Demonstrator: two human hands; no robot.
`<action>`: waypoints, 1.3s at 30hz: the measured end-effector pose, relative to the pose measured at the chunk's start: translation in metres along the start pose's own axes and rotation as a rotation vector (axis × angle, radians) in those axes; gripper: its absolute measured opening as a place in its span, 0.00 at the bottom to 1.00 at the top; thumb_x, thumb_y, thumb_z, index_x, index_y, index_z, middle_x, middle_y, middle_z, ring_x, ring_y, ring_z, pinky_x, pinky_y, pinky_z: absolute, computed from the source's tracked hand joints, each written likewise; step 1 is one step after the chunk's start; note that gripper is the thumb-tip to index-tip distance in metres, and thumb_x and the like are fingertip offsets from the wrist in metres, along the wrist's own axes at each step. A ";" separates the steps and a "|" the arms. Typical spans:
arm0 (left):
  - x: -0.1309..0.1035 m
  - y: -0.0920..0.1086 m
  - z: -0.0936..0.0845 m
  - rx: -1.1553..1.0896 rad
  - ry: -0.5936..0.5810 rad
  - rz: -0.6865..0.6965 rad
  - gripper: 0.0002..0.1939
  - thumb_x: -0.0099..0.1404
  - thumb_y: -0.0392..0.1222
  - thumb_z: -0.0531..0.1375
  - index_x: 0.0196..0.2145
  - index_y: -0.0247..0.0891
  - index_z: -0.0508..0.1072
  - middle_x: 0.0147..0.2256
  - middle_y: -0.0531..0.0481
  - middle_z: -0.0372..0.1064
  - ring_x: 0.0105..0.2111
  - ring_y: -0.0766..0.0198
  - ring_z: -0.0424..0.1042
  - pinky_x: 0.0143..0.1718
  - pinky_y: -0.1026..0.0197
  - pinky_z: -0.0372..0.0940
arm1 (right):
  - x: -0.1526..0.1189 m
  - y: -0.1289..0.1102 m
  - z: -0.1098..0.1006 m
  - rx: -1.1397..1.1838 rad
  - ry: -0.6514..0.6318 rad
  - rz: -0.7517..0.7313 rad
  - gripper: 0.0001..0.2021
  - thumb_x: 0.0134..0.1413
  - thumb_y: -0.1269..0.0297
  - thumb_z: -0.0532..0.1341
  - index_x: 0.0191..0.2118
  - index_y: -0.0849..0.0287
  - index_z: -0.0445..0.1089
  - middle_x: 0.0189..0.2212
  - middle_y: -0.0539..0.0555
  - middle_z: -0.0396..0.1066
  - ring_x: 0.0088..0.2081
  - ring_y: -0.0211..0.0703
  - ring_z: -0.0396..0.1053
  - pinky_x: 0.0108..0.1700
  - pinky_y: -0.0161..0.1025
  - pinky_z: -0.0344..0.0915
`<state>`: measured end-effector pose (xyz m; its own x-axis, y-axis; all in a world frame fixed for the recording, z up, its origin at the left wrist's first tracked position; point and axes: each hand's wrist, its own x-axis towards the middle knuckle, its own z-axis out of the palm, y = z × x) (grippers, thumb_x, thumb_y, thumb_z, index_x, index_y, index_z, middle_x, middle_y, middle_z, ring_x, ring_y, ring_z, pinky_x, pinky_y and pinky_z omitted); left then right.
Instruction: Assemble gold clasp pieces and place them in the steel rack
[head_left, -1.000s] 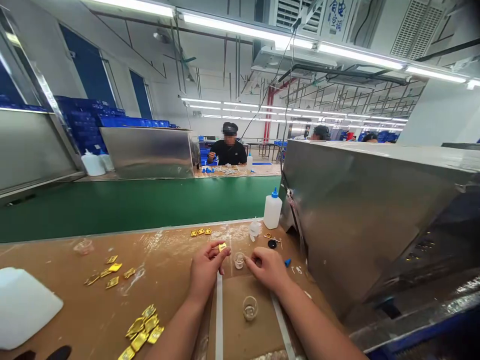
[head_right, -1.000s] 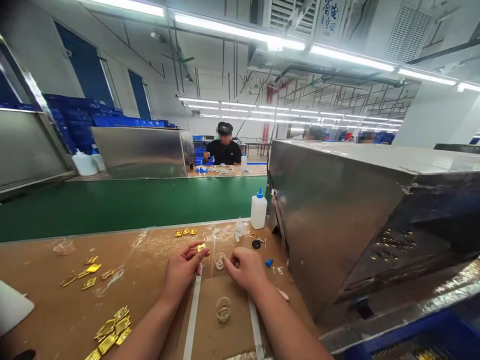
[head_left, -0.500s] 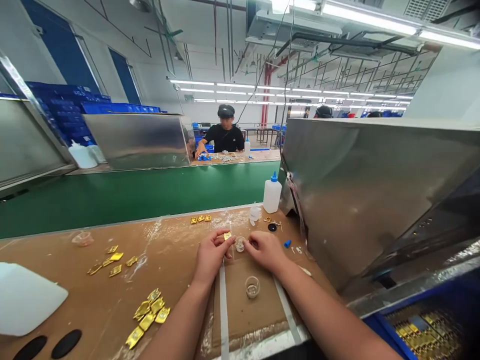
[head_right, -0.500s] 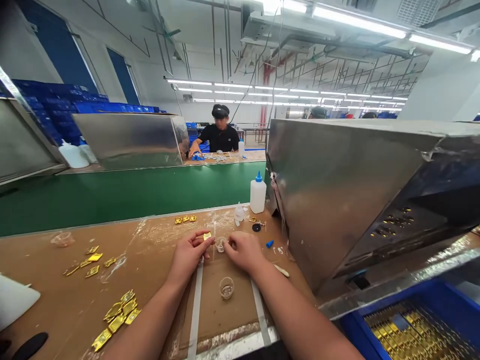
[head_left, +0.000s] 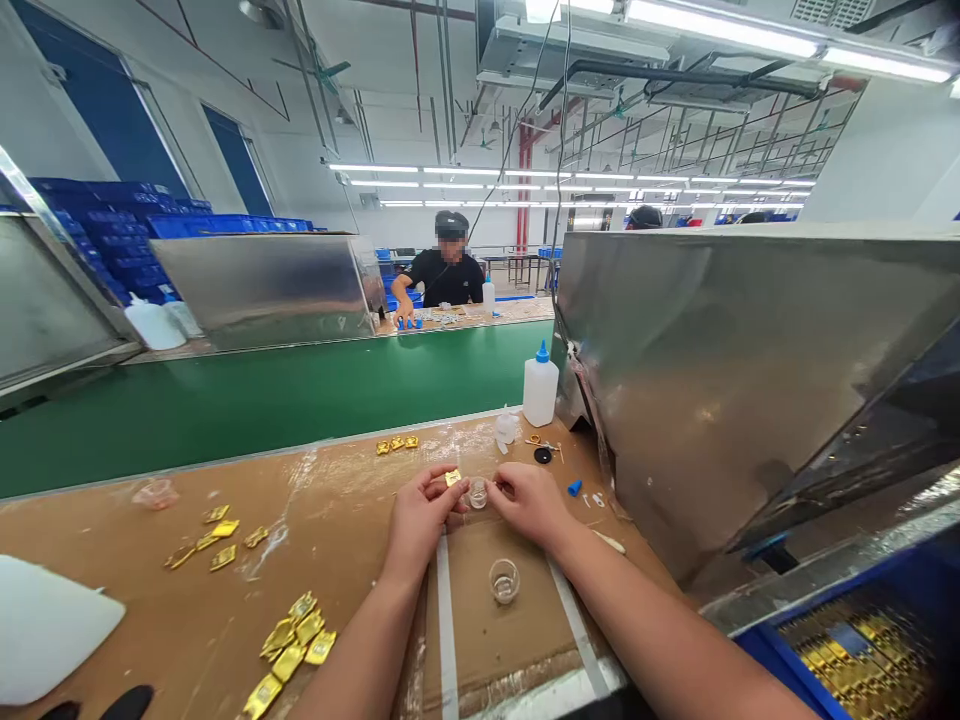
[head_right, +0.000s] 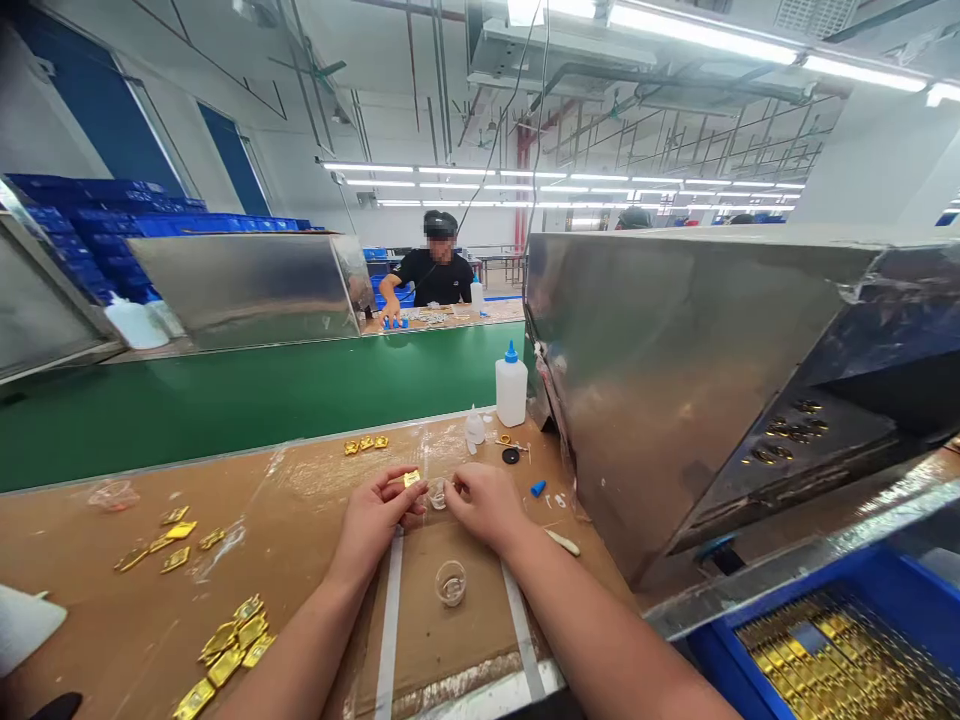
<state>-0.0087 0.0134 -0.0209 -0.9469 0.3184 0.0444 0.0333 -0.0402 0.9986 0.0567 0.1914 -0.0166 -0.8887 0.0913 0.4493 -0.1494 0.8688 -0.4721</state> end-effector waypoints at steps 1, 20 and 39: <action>-0.001 0.001 -0.001 0.006 0.009 0.011 0.35 0.50 0.59 0.73 0.48 0.33 0.73 0.29 0.45 0.77 0.26 0.59 0.76 0.22 0.68 0.62 | 0.000 0.000 0.001 0.001 -0.002 0.001 0.13 0.61 0.62 0.61 0.26 0.60 0.67 0.24 0.48 0.68 0.27 0.35 0.58 0.31 0.37 0.44; -0.009 0.001 -0.002 0.187 0.046 0.180 0.30 0.56 0.60 0.69 0.48 0.36 0.76 0.34 0.47 0.76 0.25 0.62 0.73 0.28 0.62 0.69 | 0.001 0.004 0.006 0.245 0.090 0.056 0.12 0.56 0.66 0.60 0.22 0.60 0.62 0.20 0.47 0.62 0.25 0.35 0.57 0.30 0.36 0.46; -0.017 0.011 0.002 0.461 0.028 0.202 0.17 0.57 0.54 0.66 0.41 0.44 0.80 0.35 0.51 0.79 0.33 0.57 0.75 0.35 0.59 0.65 | -0.002 -0.006 0.004 0.626 0.122 0.122 0.18 0.59 0.55 0.58 0.22 0.59 0.61 0.19 0.45 0.53 0.24 0.35 0.52 0.28 0.36 0.48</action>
<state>0.0084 0.0097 -0.0102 -0.9150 0.3216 0.2436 0.3487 0.3266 0.8785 0.0579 0.1846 -0.0176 -0.8650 0.2584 0.4300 -0.3076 0.4040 -0.8615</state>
